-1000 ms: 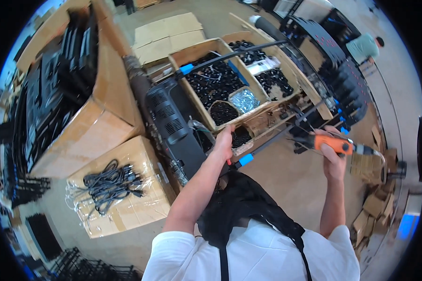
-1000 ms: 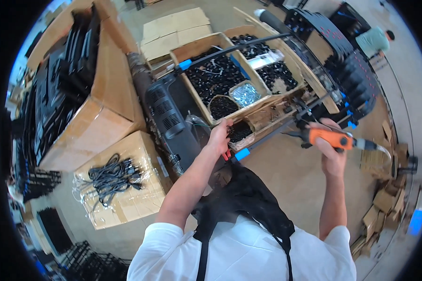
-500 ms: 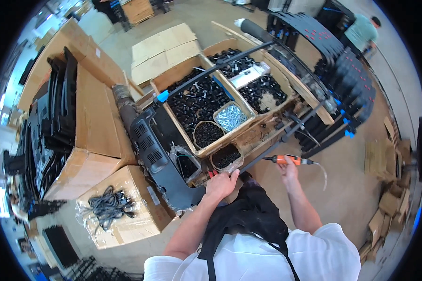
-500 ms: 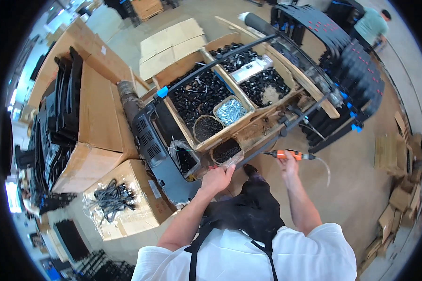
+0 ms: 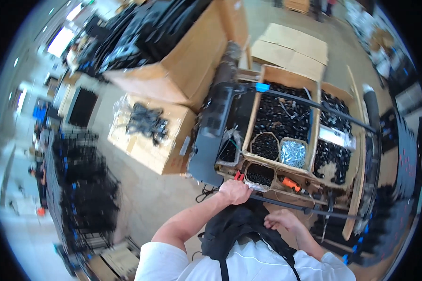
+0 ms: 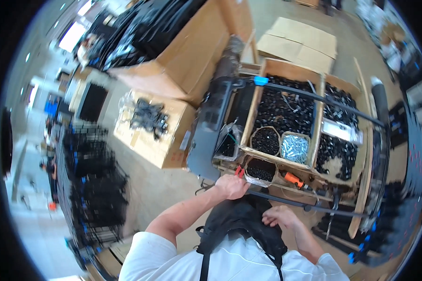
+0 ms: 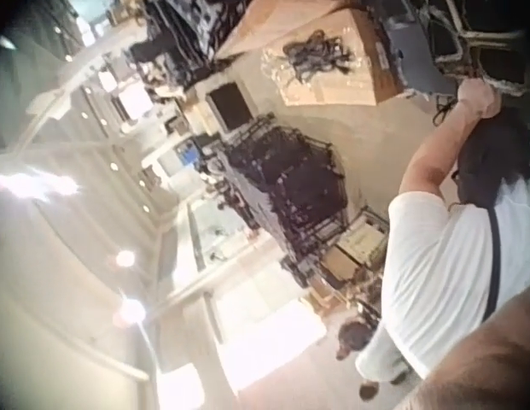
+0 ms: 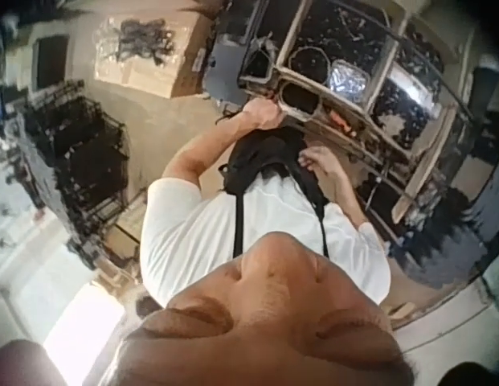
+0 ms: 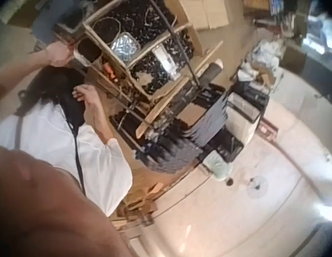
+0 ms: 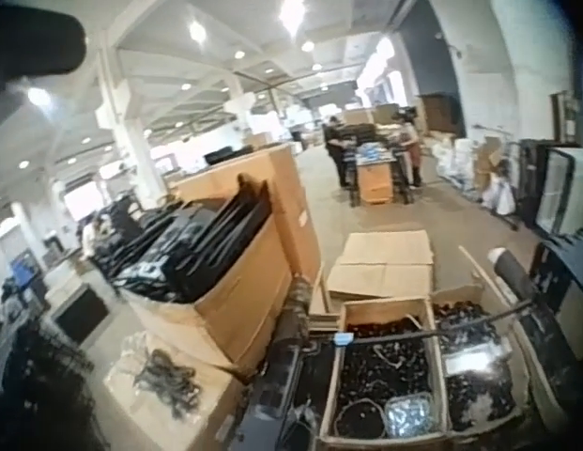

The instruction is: Assembling a metal frame by attaching plastic components and securing them with screws using a power tool.

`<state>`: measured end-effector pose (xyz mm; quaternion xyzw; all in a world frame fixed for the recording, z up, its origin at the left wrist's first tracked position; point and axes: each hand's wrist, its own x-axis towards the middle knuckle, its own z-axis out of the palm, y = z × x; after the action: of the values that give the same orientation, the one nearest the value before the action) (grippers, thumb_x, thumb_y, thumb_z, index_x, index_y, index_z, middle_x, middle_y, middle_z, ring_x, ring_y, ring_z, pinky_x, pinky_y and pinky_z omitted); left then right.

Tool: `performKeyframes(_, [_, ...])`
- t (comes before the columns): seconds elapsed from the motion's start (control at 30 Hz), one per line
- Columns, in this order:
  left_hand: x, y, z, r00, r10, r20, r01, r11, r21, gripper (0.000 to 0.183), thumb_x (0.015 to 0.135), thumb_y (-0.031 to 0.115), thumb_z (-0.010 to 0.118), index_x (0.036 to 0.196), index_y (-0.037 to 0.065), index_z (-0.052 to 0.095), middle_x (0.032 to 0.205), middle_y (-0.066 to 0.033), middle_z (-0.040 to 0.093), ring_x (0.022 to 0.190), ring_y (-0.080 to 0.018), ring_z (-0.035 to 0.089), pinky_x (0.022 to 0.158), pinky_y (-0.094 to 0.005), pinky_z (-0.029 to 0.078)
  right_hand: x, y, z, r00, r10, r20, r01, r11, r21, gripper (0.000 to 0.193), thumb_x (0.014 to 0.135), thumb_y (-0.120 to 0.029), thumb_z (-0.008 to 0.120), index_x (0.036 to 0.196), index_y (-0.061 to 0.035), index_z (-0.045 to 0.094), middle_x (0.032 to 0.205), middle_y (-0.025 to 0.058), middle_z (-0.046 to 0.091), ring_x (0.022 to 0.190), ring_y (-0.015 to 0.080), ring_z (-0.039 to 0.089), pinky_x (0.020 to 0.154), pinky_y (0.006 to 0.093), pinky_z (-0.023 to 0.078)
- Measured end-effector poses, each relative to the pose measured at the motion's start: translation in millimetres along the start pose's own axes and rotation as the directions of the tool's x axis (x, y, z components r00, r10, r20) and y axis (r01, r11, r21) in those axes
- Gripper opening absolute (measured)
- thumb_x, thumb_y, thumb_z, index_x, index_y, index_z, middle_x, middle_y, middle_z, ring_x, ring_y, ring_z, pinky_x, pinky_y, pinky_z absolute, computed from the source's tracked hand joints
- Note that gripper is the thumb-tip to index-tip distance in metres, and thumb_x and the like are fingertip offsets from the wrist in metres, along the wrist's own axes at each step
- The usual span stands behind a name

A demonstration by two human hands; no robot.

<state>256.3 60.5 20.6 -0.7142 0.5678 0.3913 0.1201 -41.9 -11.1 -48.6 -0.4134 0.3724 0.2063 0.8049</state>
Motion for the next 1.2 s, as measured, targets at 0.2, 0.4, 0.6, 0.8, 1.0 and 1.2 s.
performKeyframes(0.2, [-11, -6, 3, 0.99, -0.047, -0.13, 0.03, 0.991, -0.133, 0.04, 0.102, 0.041, 0.053, 0.1, 0.009, 0.075, 0.099, -0.0161, 0.076, 0.098, -0.0368, 0.072, 0.089, -0.0501, 0.056, -23, -235, -56, 0.79, -0.567, -0.232, 0.187, 0.584, -0.79, 0.032, 0.096, -0.036, 0.07, 0.103, -0.0056, 0.079, 0.091, 0.006, 0.078, 0.085, 0.0194, 0.072, 0.082, 0.0328, 0.055])
performKeyframes(0.4, [-27, 41, 85, 0.501, 0.295, -0.813, -0.463, 0.885, 0.036, 0.029, 0.096, 0.037, 0.067, 0.101, 0.009, 0.068, 0.098, -0.0115, 0.067, 0.103, -0.0285, 0.065, 0.086, -0.0446, 0.052, 134, -395, -217, 0.125, -0.989, 0.082, -0.169, -0.103, -0.98, 0.057, 0.103, -0.048, 0.056, 0.107, 0.0062, 0.071, 0.095, 0.0215, 0.073, 0.098, 0.0372, 0.071, 0.092, 0.0427, 0.053])
performKeyframes(0.6, [-18, 25, 167, 0.94, -0.306, -0.149, -0.193, -0.12, -0.974, 0.067, 0.094, 0.062, 0.07, 0.124, 0.002, 0.069, 0.125, -0.013, 0.072, 0.123, -0.0266, 0.065, 0.106, -0.0389, 0.05, 170, -427, -217, 0.606, -0.721, -0.336, -0.2, 0.271, -0.942, 0.078, 0.098, -0.07, 0.053, 0.082, 0.0033, 0.072, 0.07, 0.0119, 0.07, 0.063, 0.0236, 0.068, 0.069, 0.0383, 0.054])
performKeyframes(0.8, [3, 17, 174, 0.969, -0.248, -0.002, -0.198, -0.771, -0.606, 0.044, 0.095, 0.049, 0.074, 0.111, 0.008, 0.071, 0.111, -0.0078, 0.074, 0.108, -0.0201, 0.069, 0.097, -0.0391, 0.054, 80, -432, -109, 0.529, -0.844, -0.09, -0.056, 0.072, -0.996, 0.067, 0.104, -0.061, 0.051, 0.097, 0.0023, 0.071, 0.072, 0.0145, 0.066, 0.069, 0.026, 0.063, 0.067, 0.0411, 0.049])
performKeyframes(1.0, [-106, -55, 176, 0.926, -0.317, -0.205, -0.377, -0.766, -0.521, 0.023, 0.103, 0.028, 0.067, 0.116, 0.009, 0.067, 0.12, -0.0098, 0.074, 0.11, -0.0213, 0.07, 0.091, -0.0378, 0.056, -100, -432, 127, 0.415, -0.906, 0.088, -0.197, -0.184, -0.963, 0.055, 0.11, -0.047, 0.048, 0.111, 0.0046, 0.066, 0.067, 0.0181, 0.054, 0.061, 0.0249, 0.051, 0.061, 0.0404, 0.043])
performKeyframes(1.2, [-234, -197, 124, 0.714, -0.581, -0.391, -0.693, -0.511, -0.507, 0.036, 0.101, 0.031, 0.061, 0.125, 0.005, 0.061, 0.112, -0.0141, 0.073, 0.107, -0.0298, 0.071, 0.095, -0.0493, 0.056, -193, -396, 337, 0.309, -0.946, 0.097, -0.078, -0.127, -0.989, 0.046, 0.11, -0.044, 0.047, 0.124, -0.0027, 0.062, 0.079, 0.0004, 0.052, 0.067, 0.0104, 0.044, 0.061, 0.0262, 0.035])
